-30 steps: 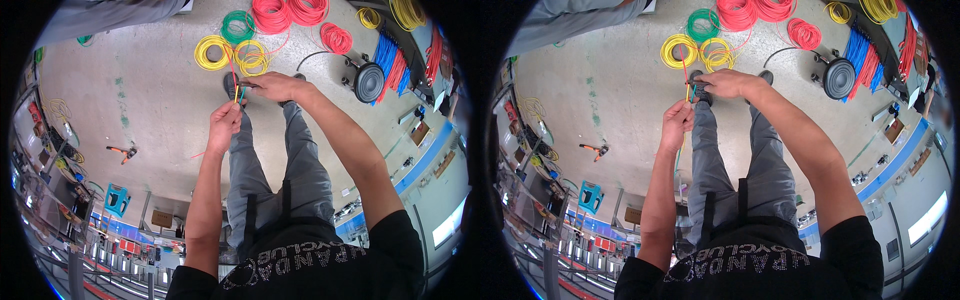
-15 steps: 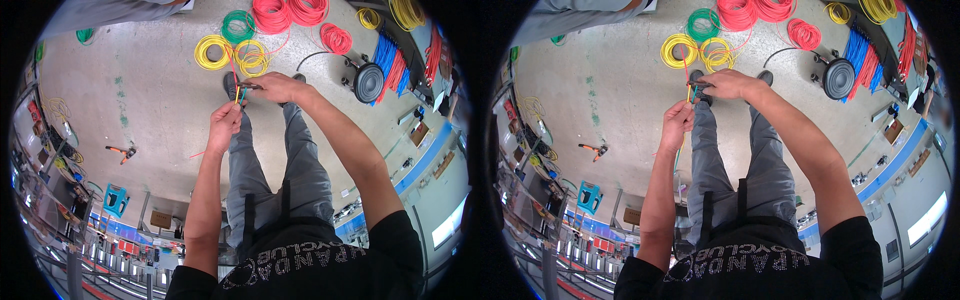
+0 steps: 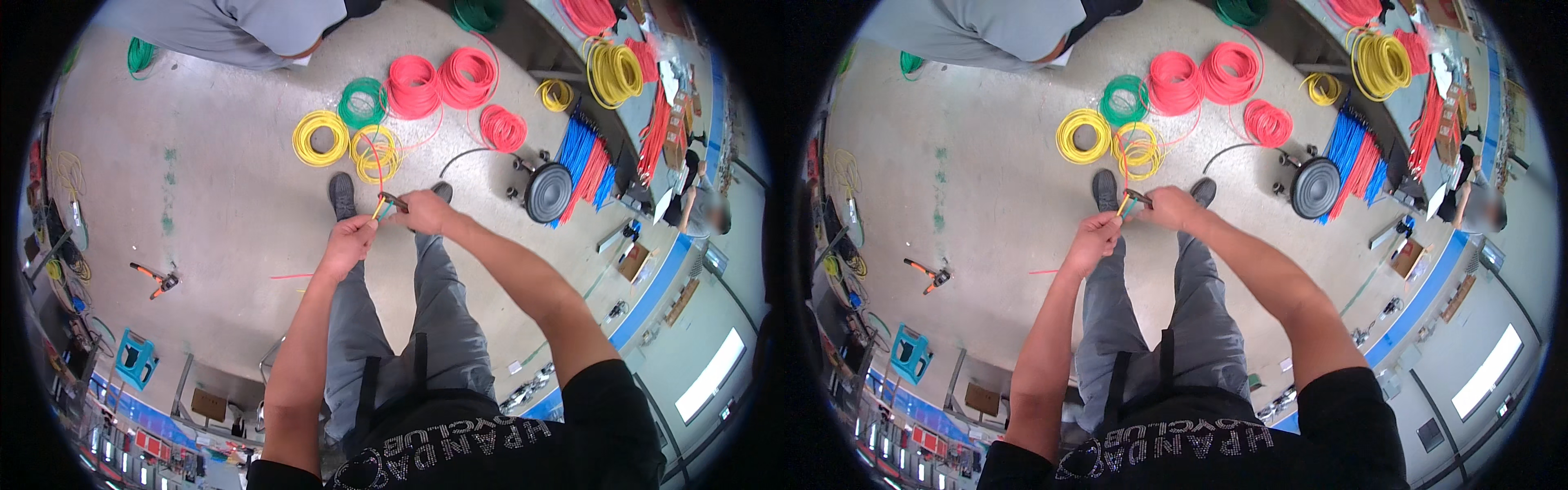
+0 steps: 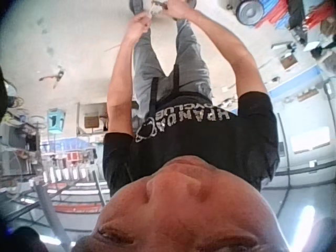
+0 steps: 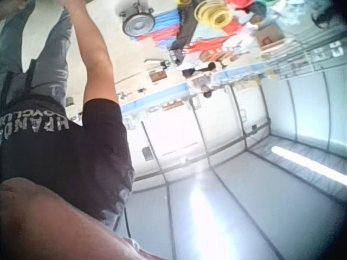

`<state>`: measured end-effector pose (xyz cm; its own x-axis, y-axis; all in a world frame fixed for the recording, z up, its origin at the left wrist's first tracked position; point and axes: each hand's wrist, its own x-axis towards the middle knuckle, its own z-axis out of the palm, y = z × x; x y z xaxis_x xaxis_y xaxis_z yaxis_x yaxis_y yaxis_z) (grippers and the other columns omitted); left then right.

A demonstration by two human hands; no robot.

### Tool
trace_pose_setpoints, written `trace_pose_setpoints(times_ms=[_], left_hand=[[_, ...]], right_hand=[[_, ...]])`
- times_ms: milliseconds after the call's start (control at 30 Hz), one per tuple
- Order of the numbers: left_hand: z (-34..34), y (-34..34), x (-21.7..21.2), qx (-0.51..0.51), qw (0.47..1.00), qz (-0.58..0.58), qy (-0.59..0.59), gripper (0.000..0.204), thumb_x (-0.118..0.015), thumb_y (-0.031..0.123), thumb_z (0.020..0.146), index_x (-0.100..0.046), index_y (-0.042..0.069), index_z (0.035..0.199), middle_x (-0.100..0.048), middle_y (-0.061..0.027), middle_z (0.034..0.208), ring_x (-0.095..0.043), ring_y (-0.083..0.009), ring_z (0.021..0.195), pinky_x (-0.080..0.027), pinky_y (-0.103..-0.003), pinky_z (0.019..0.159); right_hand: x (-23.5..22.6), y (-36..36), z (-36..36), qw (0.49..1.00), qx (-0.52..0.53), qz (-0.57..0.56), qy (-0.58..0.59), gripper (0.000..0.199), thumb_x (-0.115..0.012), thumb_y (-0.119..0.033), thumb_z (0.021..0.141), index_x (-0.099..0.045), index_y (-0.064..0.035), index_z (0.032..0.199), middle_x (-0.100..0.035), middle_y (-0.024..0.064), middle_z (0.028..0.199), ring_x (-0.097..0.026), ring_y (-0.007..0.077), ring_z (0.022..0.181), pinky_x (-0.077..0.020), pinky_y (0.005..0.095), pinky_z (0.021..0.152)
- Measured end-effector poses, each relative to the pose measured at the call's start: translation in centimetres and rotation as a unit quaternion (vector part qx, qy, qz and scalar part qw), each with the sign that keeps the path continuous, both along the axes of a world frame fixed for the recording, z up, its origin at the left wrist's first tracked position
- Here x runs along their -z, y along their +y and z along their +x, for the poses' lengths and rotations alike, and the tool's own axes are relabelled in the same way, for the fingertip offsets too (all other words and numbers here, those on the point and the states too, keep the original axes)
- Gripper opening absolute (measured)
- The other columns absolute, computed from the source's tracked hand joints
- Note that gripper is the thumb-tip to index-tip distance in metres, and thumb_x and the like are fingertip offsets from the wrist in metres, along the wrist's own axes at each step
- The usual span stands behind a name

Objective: The person strips insulation from colored wires using pliers and inserts them into terminals on an electrical panel. The person repeatedly measures, cuts, and strips wires, then connects them to the panel while another person works nearby.

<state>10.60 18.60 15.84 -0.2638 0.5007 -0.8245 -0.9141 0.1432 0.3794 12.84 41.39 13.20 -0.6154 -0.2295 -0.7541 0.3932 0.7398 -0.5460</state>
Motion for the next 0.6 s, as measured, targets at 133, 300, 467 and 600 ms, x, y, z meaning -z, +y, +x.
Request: trace_pose_setpoints(times_ms=[133,300,467,600], left_hand=[[0.6,-0.5,-1.5,0.019,1.000,0.004,0.005,0.022,-0.055,0.021,0.105,-0.068,0.003,0.108,-0.044,0.0069,0.069,-0.033,-0.0028,0.053,-0.025,-0.021,0.047],[1.3,-4.4,-6.1,-0.078,0.997,0.013,0.025,0.024,-0.055,0.021,0.105,-0.066,0.001,0.112,-0.044,0.0056,0.071,-0.038,-0.0046,0.058,-0.031,-0.023,0.051],[1.5,-5.0,-17.8,-0.289,0.944,0.090,0.128,0.023,-0.052,0.022,0.107,-0.062,0.001,0.112,-0.045,0.0039,0.071,-0.041,-0.0067,0.059,-0.036,-0.024,0.054],[3.6,-5.7,-27.2,-0.423,0.866,0.154,0.218,0.022,-0.051,0.022,0.107,-0.059,0.003,0.115,-0.050,0.0019,0.078,-0.046,-0.0083,0.067,-0.041,-0.026,0.061]], right_hand=[[-0.8,-1.2,4.9,0.985,0.154,0.074,0.039,0.041,-0.071,-0.040,0.086,-0.069,0.0008,0.081,-0.068,0.0240,0.080,-0.068,0.0424,0.076,-0.0536,0.0479,0.072],[-6.4,-0.9,11.2,0.921,0.377,-0.019,-0.094,0.034,-0.078,-0.037,0.086,-0.066,-0.0058,0.080,-0.063,0.0039,0.064,-0.059,0.0120,0.053,-0.0495,0.0326,0.053],[-17.2,-5.8,10.3,0.941,0.285,-0.175,0.043,0.040,-0.081,-0.038,0.084,-0.073,-0.0025,0.102,-0.061,0.0011,0.072,-0.057,0.0100,0.065,-0.0489,0.0288,0.062],[-26.0,-11.9,7.8,0.916,0.210,-0.328,0.097,0.046,-0.086,-0.037,0.080,-0.072,-0.0001,0.104,-0.059,0.0012,0.074,-0.055,0.0109,0.069,-0.0472,0.0312,0.064]])
